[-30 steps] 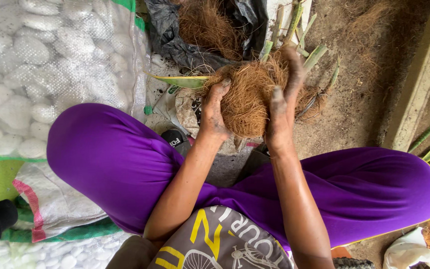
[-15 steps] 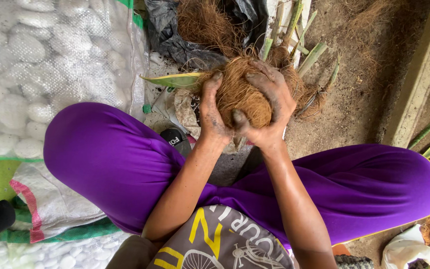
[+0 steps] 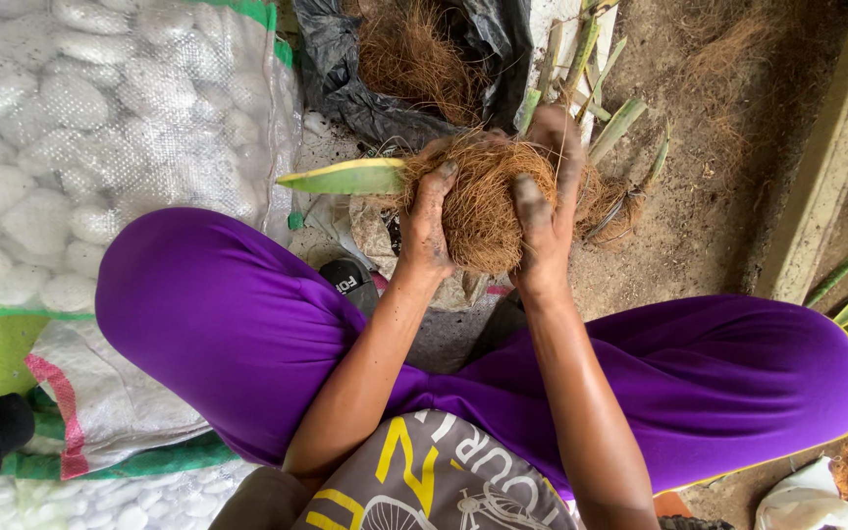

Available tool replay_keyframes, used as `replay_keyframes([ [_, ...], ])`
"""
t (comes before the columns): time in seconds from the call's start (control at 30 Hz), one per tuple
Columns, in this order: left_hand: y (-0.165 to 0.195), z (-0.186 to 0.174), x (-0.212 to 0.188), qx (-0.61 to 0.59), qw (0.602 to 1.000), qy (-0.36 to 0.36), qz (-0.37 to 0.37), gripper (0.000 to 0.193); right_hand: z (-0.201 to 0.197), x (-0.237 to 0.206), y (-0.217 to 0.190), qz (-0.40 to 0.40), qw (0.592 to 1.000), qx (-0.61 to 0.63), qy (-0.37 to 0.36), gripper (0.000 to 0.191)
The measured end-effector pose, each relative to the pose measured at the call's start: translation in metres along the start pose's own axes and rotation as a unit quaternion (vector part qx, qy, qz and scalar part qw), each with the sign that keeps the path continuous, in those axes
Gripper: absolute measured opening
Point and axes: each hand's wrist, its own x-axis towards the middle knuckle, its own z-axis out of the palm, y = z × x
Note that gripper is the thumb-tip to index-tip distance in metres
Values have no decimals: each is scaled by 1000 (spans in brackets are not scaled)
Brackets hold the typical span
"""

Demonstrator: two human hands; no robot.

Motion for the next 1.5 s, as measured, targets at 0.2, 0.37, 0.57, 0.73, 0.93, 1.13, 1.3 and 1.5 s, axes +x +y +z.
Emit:
replay_keyframes([
  [0.2, 6, 1, -2, -144, 989, -2, -43, 65, 24, 0, -21, -305, 940, -138, 62, 97],
  [0.37, 12, 3, -6, -170, 985, -24, -22, 62, 26, 2, -18, -359, 915, -184, -13, 87],
  [0.57, 13, 21, -8, -15, 995, 13, 94, 58, 20, 7, -5, -258, 955, -145, -22, 52],
  [0.73, 13, 10, -9, 151, 953, -153, 214, 56, 0, 6, -17, 74, 974, 201, -77, 77],
  [0.93, -25, -26, 6, 4, 999, 41, 25, 65, 4, 1, -16, 24, 998, 45, -33, 92],
  [1.13, -13, -18, 1, -56, 997, 40, 27, 42, 20, -3, -10, -227, 961, -150, 42, 79],
  [1.3, 23, 9, -11, -154, 987, -21, -33, 56, 25, -3, -18, -355, 918, -176, -26, 103],
  [1.5, 18, 13, -17, -115, 993, 13, 40, 47, 34, -3, -19, -315, 933, -173, 9, 56],
])
